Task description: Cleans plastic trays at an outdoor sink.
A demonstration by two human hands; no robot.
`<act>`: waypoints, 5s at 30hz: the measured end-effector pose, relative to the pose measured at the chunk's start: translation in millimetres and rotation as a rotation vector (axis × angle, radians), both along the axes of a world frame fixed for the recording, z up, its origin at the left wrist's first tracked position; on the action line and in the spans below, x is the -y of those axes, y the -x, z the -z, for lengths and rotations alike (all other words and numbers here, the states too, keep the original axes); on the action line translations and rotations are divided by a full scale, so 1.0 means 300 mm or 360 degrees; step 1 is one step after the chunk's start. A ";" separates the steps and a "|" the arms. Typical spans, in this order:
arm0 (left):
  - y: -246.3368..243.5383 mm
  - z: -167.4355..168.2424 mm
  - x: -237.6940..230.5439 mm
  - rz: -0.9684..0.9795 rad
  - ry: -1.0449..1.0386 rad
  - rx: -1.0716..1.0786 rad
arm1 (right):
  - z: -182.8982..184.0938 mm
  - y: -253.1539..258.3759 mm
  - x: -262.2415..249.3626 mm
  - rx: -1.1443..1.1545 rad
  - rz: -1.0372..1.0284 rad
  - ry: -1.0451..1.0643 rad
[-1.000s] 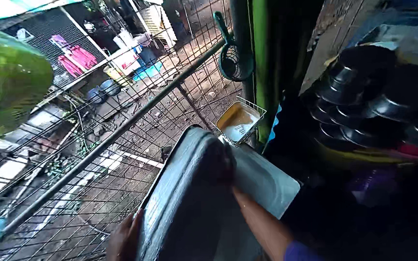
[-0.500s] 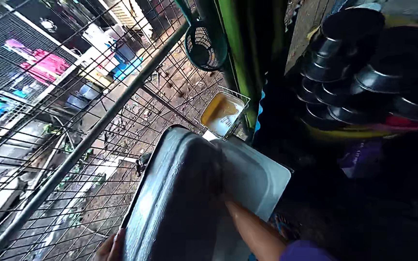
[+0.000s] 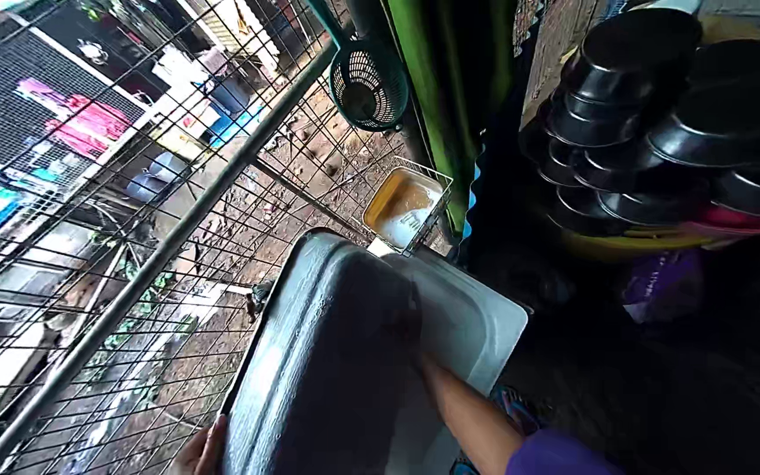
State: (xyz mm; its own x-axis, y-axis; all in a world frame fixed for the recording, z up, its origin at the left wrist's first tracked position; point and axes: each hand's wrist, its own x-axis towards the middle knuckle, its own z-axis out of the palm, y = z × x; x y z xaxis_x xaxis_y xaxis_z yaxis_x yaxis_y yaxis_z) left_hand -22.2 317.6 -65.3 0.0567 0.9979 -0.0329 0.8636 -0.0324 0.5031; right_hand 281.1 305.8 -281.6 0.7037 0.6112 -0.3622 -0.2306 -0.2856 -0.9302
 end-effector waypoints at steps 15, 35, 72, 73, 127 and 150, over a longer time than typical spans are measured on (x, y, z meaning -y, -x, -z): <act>-0.004 -0.005 0.014 -0.0010 -0.0028 -0.0023 | -0.494 0.070 -0.073 0.0921 -0.0041 -0.0720; -0.066 -0.100 0.184 -0.0110 0.0054 0.0263 | -0.717 0.432 0.245 0.2203 -0.1557 -0.0587; 0.022 -0.278 0.260 0.0132 -0.0276 0.0855 | -1.167 0.151 -0.113 0.1864 -0.1429 -0.0007; 0.024 -0.290 0.227 0.0135 -0.0278 0.0772 | -1.132 0.245 -0.030 0.1888 -0.1404 -0.0172; 0.110 -0.172 0.038 -0.0500 -0.0656 0.1223 | -0.431 0.512 0.208 0.1150 -0.0832 -0.0956; 0.276 -0.075 0.182 -0.0672 0.0315 0.1417 | -0.399 -0.397 0.276 -0.0647 -0.0695 -0.0544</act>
State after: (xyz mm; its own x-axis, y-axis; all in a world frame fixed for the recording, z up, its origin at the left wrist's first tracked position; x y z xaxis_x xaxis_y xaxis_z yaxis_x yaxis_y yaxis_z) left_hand -104.9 262.9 -42.7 -0.2159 0.9229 -0.3187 0.0915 0.3441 0.9345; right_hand 400.2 222.9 -162.0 0.2157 0.9350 -0.2814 -0.5108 -0.1375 -0.8486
